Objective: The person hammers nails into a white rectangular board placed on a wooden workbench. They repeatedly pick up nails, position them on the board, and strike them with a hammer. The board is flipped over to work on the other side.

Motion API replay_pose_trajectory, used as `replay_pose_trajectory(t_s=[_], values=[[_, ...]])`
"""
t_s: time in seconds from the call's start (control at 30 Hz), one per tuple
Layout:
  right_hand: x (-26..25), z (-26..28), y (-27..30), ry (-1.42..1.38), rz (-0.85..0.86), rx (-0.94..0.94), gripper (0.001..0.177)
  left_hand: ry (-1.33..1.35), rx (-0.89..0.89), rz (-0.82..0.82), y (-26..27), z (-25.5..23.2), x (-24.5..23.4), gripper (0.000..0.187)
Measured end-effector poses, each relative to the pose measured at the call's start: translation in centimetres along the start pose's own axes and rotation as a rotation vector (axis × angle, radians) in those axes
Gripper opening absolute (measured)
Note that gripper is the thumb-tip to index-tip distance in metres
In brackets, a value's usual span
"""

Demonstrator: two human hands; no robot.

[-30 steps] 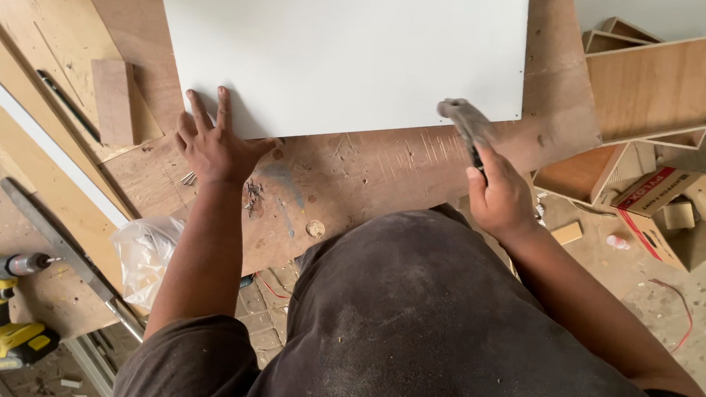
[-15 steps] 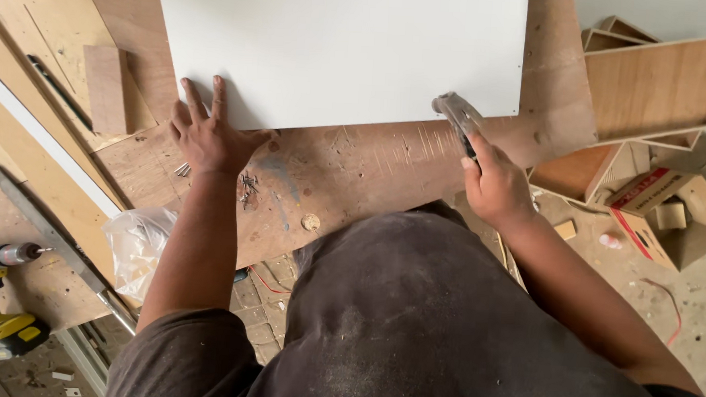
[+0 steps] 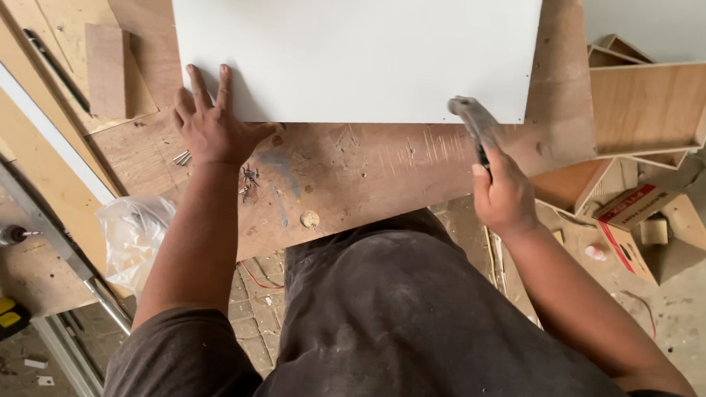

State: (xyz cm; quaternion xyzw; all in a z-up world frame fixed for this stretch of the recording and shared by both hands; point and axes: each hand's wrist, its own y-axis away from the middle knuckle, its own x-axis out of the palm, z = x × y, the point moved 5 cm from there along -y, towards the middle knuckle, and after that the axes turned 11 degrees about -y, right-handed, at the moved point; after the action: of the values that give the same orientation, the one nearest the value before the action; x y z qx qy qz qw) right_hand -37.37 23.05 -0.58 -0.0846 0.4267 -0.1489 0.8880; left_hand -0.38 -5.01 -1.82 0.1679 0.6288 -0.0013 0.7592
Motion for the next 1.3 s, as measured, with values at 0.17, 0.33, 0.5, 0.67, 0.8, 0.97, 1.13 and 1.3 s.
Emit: replay_pose_trajectory(t_s=[0.17,0.33,0.5,0.67,0.8,0.97,1.13,1.3], values=[[0.8,0.1,1.8,0.030,0.053,0.105,0.042,0.016,0.038,-0.018,0.8,0.4,0.3,0.116],[2.8,1.8,1.4,0.114,-0.098,0.041,0.045,0.059,0.013,0.071,0.8,1.7,-0.7,0.119],[3.7,3.4,1.8,0.141,-0.165,0.117,0.050,0.096,0.018,0.114,0.9,2.4,-1.4,0.120],[4.6,4.5,2.6,0.101,-0.056,0.345,0.054,0.019,0.069,0.234,1.4,2.7,-1.4,0.123],[5.7,4.6,3.1,0.103,-0.007,0.556,0.056,0.002,0.080,0.284,1.3,3.0,-1.4,0.125],[4.8,9.1,-0.2,0.036,-0.028,0.789,0.057,-0.038,0.089,0.232,0.8,4.1,-1.5,0.119],[7.3,14.4,0.8,-0.193,-0.196,0.687,0.058,0.015,0.096,0.152,0.8,7.3,-0.4,0.099],[11.4,13.1,5.2,-0.234,-0.187,0.702,0.036,0.232,0.231,-0.171,2.9,12.0,4.4,0.029]])
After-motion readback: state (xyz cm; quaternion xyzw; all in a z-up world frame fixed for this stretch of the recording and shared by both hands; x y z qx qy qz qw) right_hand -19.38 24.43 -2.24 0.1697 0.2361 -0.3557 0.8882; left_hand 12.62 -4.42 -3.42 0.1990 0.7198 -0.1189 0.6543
